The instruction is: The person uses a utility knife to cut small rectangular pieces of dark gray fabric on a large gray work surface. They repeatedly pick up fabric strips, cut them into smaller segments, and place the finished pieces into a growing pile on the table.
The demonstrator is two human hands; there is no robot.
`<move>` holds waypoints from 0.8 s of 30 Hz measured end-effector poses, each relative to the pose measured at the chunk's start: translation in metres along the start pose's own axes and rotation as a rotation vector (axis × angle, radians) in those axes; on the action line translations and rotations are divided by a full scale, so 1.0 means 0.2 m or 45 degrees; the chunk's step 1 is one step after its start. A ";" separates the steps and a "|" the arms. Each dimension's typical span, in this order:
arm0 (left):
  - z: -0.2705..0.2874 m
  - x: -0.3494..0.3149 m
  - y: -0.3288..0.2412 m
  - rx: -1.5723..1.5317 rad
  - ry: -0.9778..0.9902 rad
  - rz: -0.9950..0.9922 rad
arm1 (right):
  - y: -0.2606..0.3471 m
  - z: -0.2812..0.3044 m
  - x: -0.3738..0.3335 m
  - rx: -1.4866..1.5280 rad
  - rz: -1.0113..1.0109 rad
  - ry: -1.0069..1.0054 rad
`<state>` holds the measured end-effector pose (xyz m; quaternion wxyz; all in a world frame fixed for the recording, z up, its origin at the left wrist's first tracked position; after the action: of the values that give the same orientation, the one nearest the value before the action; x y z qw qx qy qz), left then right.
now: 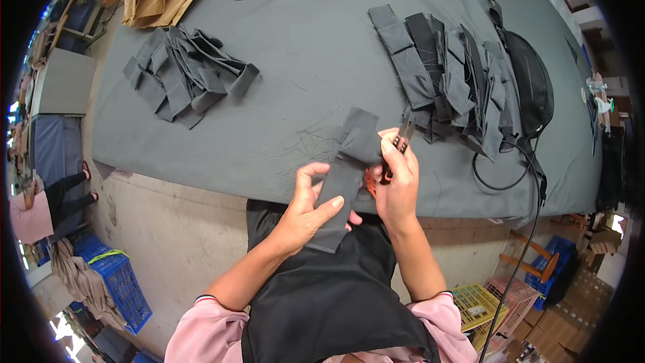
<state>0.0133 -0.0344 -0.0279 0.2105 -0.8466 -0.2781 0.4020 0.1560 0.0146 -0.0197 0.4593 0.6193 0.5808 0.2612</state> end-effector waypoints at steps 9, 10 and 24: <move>-0.07 -0.03 -0.26 1.423 -0.287 -1.015 | -0.14 -0.06 0.06 -0.060 -0.377 0.282; -0.08 -0.03 -0.27 1.551 -0.233 -1.051 | -0.15 -0.07 0.05 -0.048 -0.385 0.333; 0.10 0.03 -0.23 1.088 -0.349 -0.882 | 0.17 0.03 -0.20 -1.405 0.915 0.408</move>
<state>-0.0138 0.0068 -0.0157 0.6162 -0.4856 -0.3769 0.4924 0.1691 -0.0220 0.0150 0.5011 0.4024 0.1811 0.7444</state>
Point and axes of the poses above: each hand's wrist, its own x-axis towards the middle knuckle, its own z-axis out of the back of the hand, y = z × x, the point moved 4 cm from there along x, towards the middle knuckle, and after that the axes turned 12 degrees about z, right-handed, at the moved point
